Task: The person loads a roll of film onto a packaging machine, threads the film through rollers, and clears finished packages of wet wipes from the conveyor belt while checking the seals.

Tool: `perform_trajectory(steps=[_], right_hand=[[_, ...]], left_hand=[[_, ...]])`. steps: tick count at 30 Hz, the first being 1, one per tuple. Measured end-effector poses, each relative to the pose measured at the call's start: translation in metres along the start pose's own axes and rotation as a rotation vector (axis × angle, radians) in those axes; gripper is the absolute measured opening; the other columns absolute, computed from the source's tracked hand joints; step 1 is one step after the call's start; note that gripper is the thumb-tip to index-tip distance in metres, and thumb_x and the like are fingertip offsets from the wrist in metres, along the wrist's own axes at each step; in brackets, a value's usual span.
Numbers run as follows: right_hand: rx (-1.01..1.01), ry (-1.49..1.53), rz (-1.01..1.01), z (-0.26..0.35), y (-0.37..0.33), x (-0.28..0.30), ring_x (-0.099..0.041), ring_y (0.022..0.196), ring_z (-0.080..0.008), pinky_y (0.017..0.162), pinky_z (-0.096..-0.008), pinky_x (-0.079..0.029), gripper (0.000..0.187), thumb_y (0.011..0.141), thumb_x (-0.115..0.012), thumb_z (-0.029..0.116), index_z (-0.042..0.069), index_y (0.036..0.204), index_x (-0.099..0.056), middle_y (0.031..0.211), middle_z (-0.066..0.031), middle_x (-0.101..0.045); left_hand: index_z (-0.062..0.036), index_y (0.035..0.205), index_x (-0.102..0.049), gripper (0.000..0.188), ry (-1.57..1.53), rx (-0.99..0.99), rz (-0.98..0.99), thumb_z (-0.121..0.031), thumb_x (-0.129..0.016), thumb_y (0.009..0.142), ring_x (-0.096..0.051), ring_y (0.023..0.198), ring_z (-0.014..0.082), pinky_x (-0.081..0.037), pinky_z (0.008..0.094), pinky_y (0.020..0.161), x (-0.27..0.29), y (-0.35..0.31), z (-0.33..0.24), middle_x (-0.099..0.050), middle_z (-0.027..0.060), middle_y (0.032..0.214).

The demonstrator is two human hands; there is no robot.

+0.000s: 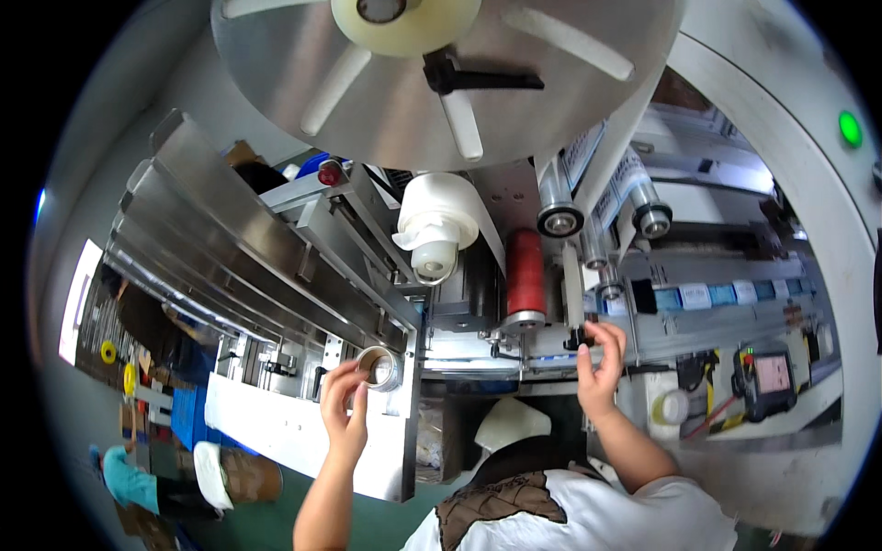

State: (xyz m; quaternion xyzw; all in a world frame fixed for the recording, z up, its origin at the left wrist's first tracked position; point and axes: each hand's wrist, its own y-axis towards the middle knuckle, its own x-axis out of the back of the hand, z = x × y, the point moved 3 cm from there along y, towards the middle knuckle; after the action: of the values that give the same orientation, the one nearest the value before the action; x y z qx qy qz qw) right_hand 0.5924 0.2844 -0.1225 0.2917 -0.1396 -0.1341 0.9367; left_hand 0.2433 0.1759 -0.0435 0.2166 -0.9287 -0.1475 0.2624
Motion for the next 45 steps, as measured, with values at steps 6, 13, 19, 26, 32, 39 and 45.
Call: perform_trajectory(steps=[6, 13, 19, 26, 32, 39, 45], right_hand=[[-0.254, 0.149, -0.101, -0.022, -0.035, 0.005, -0.05, 0.1, -0.0168, 0.086, -0.0294, -0.04, 0.038, 0.083, -0.058, 0.003, 0.005, 0.118, -0.041, 0.111, -0.0084, -0.05], [-0.801, 0.485, -0.183, -0.043, -0.076, -0.004, -0.057, 0.081, -0.0162, 0.073, -0.0283, -0.047, 0.031, 0.089, -0.057, 0.019, 0.01, 0.114, -0.041, 0.1, -0.0079, -0.055], [-0.854, 0.662, -0.19, -0.042, -0.055, -0.013, -0.057, 0.086, -0.0172, 0.078, -0.0312, -0.047, 0.029, 0.095, -0.047, 0.029, 0.011, 0.118, -0.043, 0.101, -0.009, -0.056], [-0.849, 0.684, -0.181, -0.043, -0.024, -0.019, -0.053, 0.09, -0.0129, 0.079, -0.0305, -0.044, 0.031, 0.096, -0.043, 0.038, 0.013, 0.114, -0.049, 0.108, -0.0018, -0.052], [-0.867, 0.704, -0.156, -0.058, -0.021, -0.031, -0.053, 0.091, -0.0089, 0.076, -0.0274, -0.044, 0.028, 0.094, -0.05, 0.039, 0.015, 0.109, -0.051, 0.106, 0.0003, -0.054], [-0.866, 0.771, -0.055, -0.063, -0.025, -0.036, -0.056, 0.081, -0.0043, 0.067, -0.0207, -0.044, 0.022, 0.094, -0.052, 0.038, 0.016, 0.096, -0.052, 0.083, 0.0049, -0.055], [-0.807, 0.721, 0.072, -0.074, -0.027, -0.033, -0.058, 0.089, -0.0083, 0.075, -0.0264, -0.048, 0.025, 0.097, -0.046, 0.039, 0.014, 0.1, -0.051, 0.094, 0.0001, -0.059]], left_hand=[[-0.0015, 0.117, -0.051, 0.034, 0.572, 0.135, -0.241, -0.007, -0.06, 0.085, -0.045, 0.111, 0.029, -0.041, 0.0359, 0.084, 0.09, -0.092, 0.143, -0.049, 0.0155, 0.121], [0.0052, 0.124, -0.046, 0.051, 0.864, 0.146, -0.462, -0.02, -0.065, 0.084, -0.048, 0.111, 0.0393, -0.037, 0.0438, 0.096, 0.159, -0.094, 0.232, -0.051, 0.0262, 0.121], [0.003, 0.113, -0.051, 0.05, 1.828, 0.041, -0.501, -0.037, -0.059, 0.084, -0.056, 0.093, 0.0348, -0.046, 0.0445, 0.081, 0.224, -0.106, 0.338, -0.057, 0.0223, 0.1], [0.0031, 0.107, -0.056, 0.086, 1.541, 0.754, -0.632, -0.076, -0.046, 0.075, -0.054, 0.086, 0.0334, -0.045, 0.0442, 0.07, 0.248, -0.088, 0.376, -0.056, 0.0194, 0.097], [0.0045, 0.107, -0.055, 0.086, 1.549, 0.687, -0.565, -0.075, -0.043, 0.077, -0.054, 0.088, 0.0349, -0.045, 0.0447, 0.074, 0.247, -0.088, 0.375, -0.056, 0.0214, 0.099], [0.0075, 0.102, -0.056, 0.086, 1.573, 0.685, -0.443, -0.074, -0.037, 0.08, -0.055, 0.088, 0.0372, -0.045, 0.0463, 0.076, 0.251, -0.085, 0.369, -0.057, 0.0245, 0.097], [0.0102, 0.097, -0.057, 0.087, 1.576, 0.688, -0.351, -0.072, -0.033, 0.083, -0.056, 0.085, 0.0389, -0.046, 0.0472, 0.075, 0.249, -0.087, 0.361, -0.058, 0.0267, 0.093]])
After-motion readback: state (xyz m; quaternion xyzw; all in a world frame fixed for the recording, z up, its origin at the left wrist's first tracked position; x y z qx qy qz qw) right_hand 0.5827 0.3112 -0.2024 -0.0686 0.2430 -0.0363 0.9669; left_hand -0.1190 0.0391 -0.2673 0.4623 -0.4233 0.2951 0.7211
